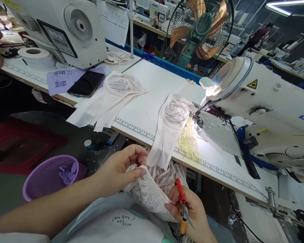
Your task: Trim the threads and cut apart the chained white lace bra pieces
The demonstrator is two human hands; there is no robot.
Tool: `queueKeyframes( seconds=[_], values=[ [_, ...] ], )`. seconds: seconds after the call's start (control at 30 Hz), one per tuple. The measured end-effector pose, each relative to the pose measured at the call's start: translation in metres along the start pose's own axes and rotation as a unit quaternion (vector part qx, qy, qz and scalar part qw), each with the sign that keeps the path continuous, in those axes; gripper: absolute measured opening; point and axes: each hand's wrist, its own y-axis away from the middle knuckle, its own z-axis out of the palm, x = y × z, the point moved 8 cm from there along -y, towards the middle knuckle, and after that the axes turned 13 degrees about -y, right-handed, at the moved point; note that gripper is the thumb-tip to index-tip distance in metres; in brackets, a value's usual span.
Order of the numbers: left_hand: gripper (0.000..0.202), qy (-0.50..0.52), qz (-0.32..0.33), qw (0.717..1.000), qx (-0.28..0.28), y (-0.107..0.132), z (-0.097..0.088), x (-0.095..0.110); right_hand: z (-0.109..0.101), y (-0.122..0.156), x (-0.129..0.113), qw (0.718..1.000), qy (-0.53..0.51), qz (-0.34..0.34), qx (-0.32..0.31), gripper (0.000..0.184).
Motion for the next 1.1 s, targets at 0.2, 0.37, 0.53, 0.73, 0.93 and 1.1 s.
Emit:
queueKeyframes(
  seconds=[0.2, 0.37, 0.53, 0.73, 0.93, 1.1],
  values=[
    [0.026, -0.115, 0.095, 0.989, 0.011, 0.001, 0.009, 0.024, -0.006, -0.009, -0.004, 1.0, 0.011, 0.011, 0.019, 0.016],
    [0.037, -0.214, 0.232, 0.948, 0.03, 0.002, 0.023, 0.041, -0.004, -0.026, -0.04, 0.999, 0.008, -0.036, 0.014, 0.014],
    [0.033, -0.218, 0.223, 0.95, 0.004, -0.005, 0.036, 0.042, 0.004, -0.042, -0.061, 0.996, -0.02, -0.083, 0.03, 0.01],
    [0.015, -0.125, 0.085, 0.985, -0.086, -0.021, 0.041, 0.027, 0.005, -0.045, -0.042, 0.995, -0.066, -0.073, 0.036, 0.014],
    [0.015, -0.107, 0.045, 0.983, -0.144, -0.027, 0.044, 0.018, 0.0, -0.043, -0.036, 0.994, -0.032, -0.085, 0.057, 0.019],
    [0.017, -0.094, 0.046, 0.99, -0.095, -0.03, 0.042, 0.016, -0.003, -0.046, -0.033, 0.994, -0.028, -0.081, 0.069, 0.019]
  ],
)
